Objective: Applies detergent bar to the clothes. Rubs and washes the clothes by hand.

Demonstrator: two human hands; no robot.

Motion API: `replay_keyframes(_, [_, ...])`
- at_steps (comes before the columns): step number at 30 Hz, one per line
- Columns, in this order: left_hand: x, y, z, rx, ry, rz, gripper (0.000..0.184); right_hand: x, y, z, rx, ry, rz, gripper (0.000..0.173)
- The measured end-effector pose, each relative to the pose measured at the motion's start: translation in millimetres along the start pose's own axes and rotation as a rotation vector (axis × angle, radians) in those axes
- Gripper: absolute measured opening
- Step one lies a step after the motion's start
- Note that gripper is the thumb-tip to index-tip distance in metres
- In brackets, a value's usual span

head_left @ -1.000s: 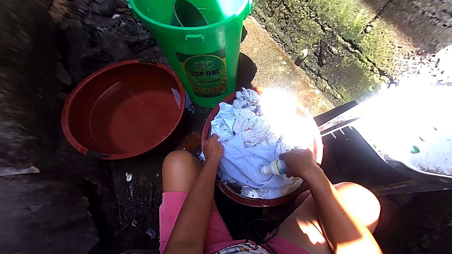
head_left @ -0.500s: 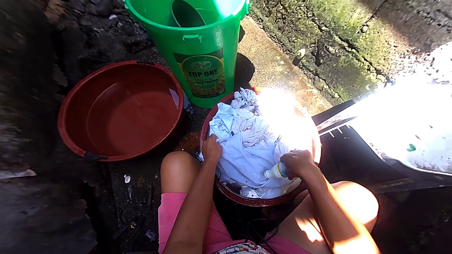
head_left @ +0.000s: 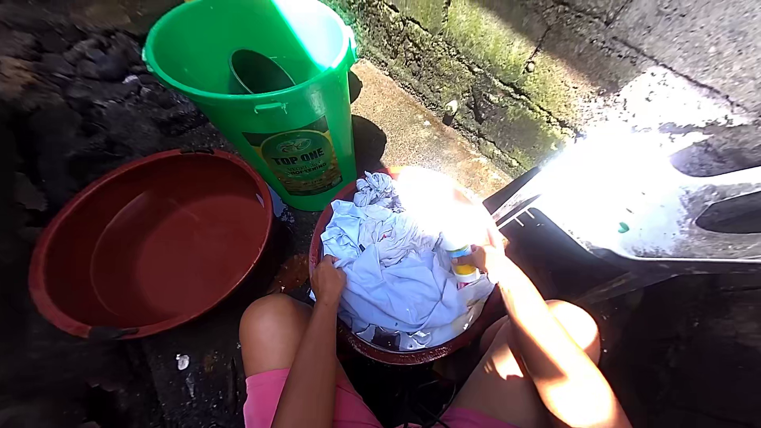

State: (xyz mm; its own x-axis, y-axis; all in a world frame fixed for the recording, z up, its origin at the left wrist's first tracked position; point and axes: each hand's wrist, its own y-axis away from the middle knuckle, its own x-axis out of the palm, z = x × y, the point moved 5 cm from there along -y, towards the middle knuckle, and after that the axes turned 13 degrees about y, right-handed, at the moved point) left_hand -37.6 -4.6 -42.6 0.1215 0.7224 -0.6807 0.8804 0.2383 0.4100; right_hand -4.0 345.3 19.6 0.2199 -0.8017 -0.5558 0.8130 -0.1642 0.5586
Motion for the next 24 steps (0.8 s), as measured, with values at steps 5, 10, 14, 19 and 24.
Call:
replay_keyframes(5, [5,-3,-1,0.005,0.015,0.060,0.032,-117,-2,3,0.043,-0.289,-0.519,0.037])
replay_keyframes(10, [8,-4,0,-0.004,0.005,0.109,0.038,-226,-5,-35,0.218,-0.285,-0.836,0.050])
replay_keyframes(14, [11,-6,-1,-0.027,-0.023,0.146,0.043,-264,2,-54,0.338,-0.241,-0.919,0.050])
replay_keyframes(19, [14,-6,-5,-0.040,-0.038,0.165,0.047,-287,-50,-139,0.286,-0.291,-0.854,0.047])
replay_keyframes(24, [10,-1,-15,0.083,-0.026,0.000,0.049,-303,-70,-163,0.334,-0.287,-0.887,0.060])
